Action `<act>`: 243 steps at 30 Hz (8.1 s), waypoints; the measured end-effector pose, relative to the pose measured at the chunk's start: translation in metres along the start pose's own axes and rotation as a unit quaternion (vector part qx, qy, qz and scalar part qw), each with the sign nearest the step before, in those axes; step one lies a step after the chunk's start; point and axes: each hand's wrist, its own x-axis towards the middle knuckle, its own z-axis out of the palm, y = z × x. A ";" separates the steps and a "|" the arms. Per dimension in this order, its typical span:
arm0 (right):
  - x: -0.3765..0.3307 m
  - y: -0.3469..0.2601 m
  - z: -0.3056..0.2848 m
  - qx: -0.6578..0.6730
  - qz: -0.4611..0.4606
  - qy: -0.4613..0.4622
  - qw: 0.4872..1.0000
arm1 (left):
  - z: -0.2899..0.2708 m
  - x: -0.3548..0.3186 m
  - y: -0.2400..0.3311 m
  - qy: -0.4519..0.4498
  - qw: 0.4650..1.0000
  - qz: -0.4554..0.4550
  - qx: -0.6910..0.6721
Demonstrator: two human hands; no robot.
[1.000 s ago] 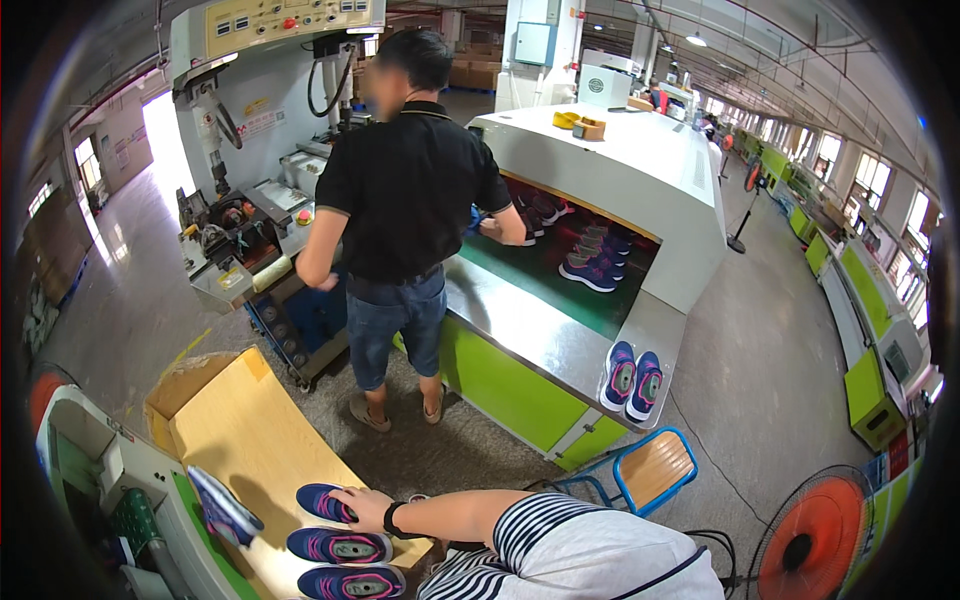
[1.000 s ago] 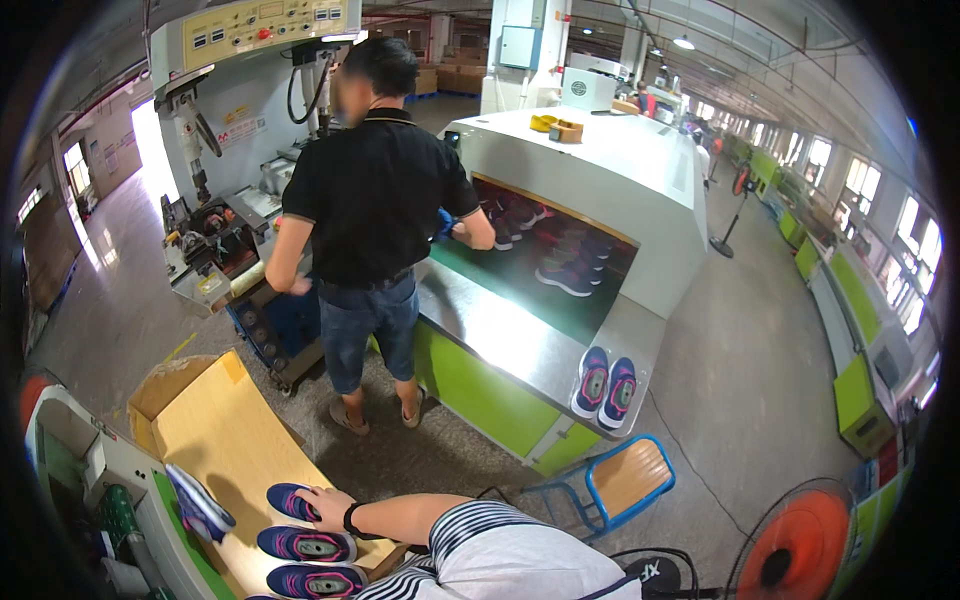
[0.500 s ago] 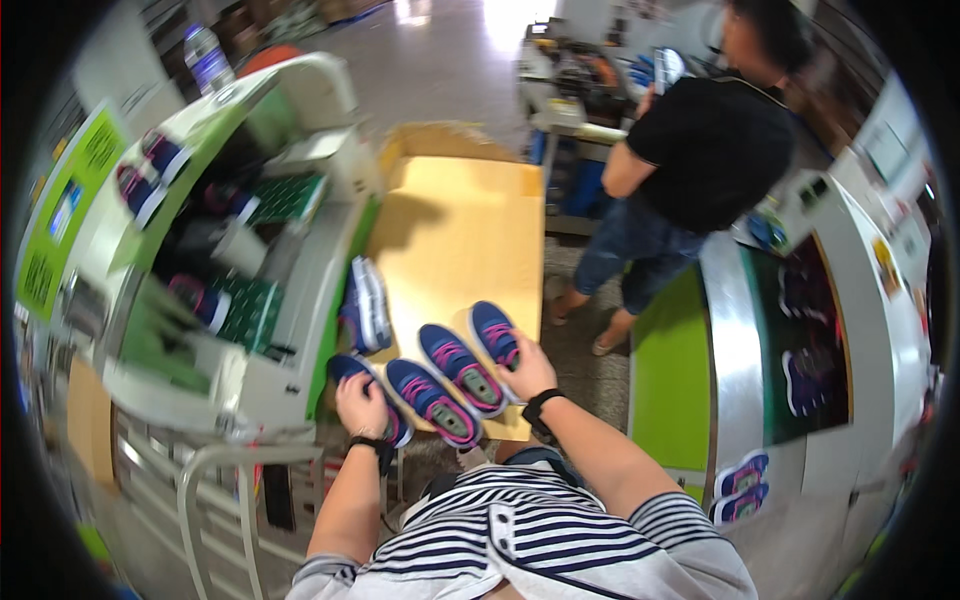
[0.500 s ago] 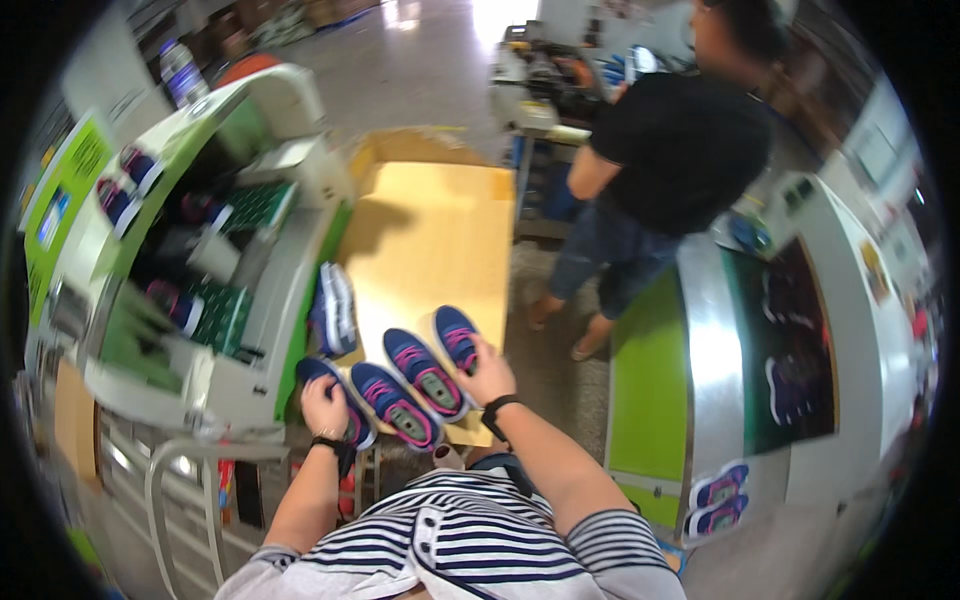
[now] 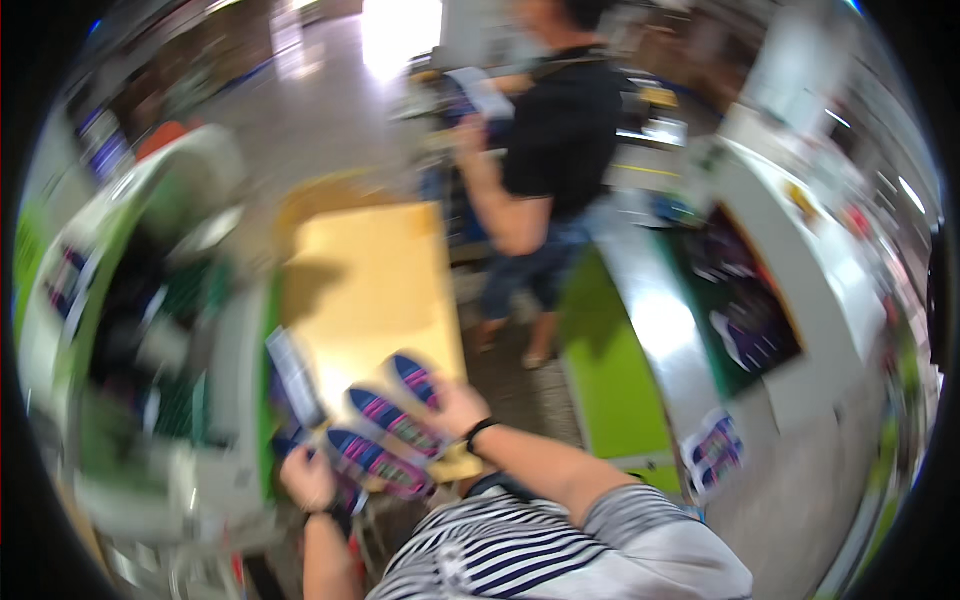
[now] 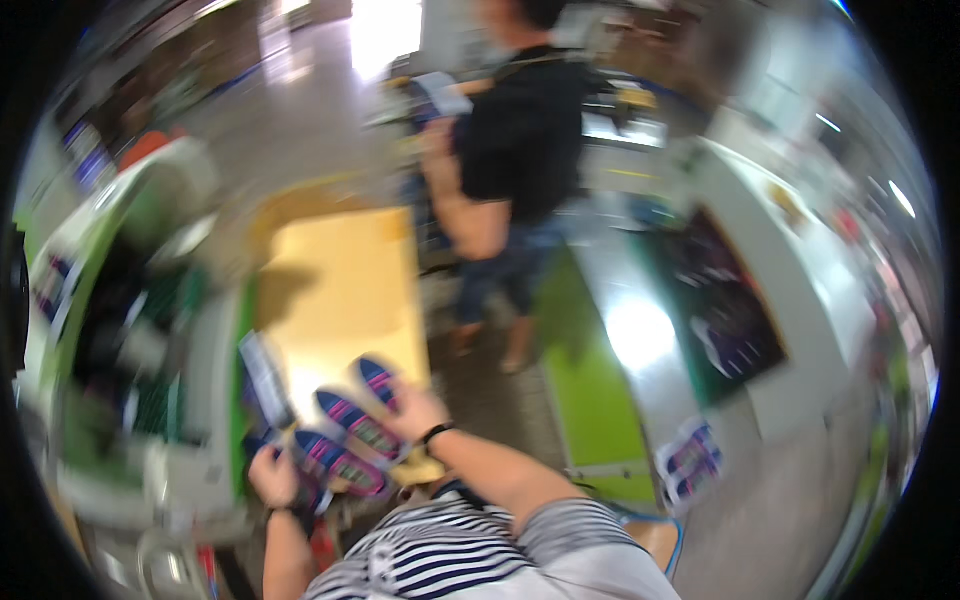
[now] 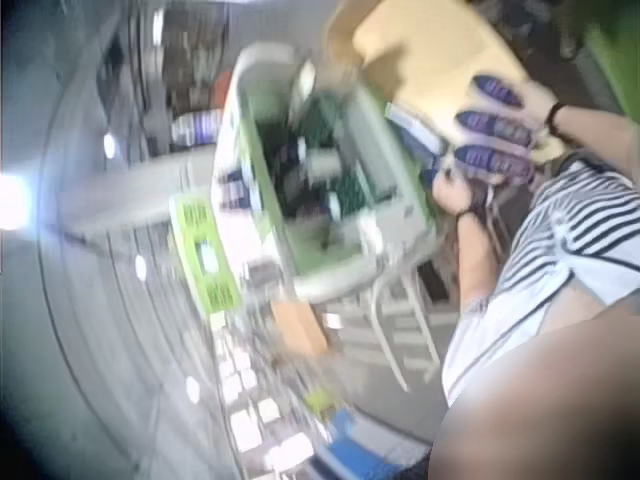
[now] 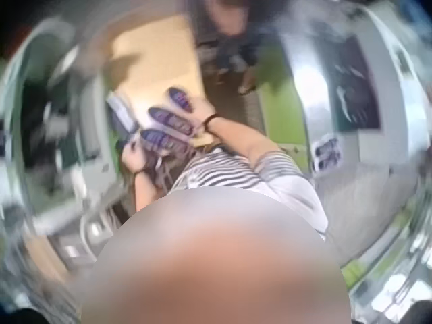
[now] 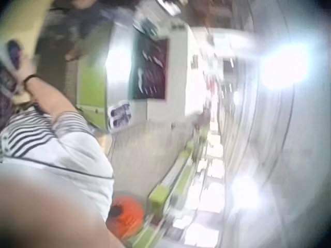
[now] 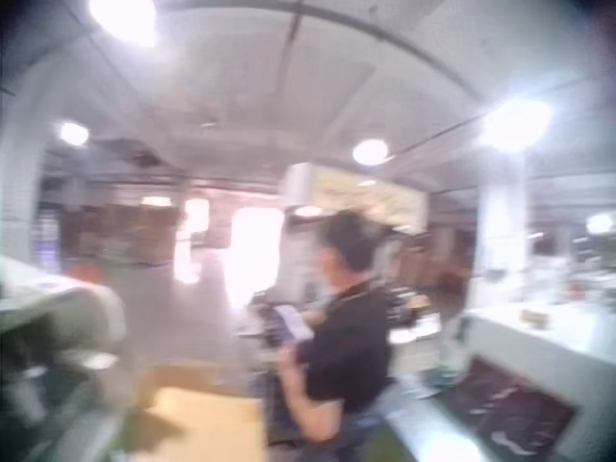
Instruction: The person picks up shoes from a table, places them onto a conveyor belt, and removes shoes from a different machine to set them on the table. The person then inserts shoe lasts into the shoes and places them back onto the first conveyor belt.
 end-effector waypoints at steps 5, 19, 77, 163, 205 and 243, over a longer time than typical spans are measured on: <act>-0.007 0.020 0.021 0.006 0.010 -0.023 1.000 | -0.003 0.067 -0.044 -0.131 0.988 -0.040 -0.076; -0.008 0.010 0.011 0.029 0.008 -0.050 0.998 | 0.052 0.149 -0.032 -0.051 0.987 -0.133 0.077; 0.284 -0.366 0.136 -0.146 -0.385 -0.115 0.904 | 0.021 -0.026 0.021 0.011 0.988 0.014 0.154; 0.012 0.019 0.022 0.063 0.039 0.032 0.997 | 0.022 -0.034 0.025 0.006 0.980 0.065 0.186; 0.222 -0.144 -0.017 0.391 -0.154 -0.231 0.878 | -0.120 0.107 0.106 0.191 0.753 -0.145 -0.613; -0.006 -0.006 0.056 0.147 -0.145 -0.229 0.951 | 0.025 -0.031 -0.020 0.134 0.990 -0.014 0.038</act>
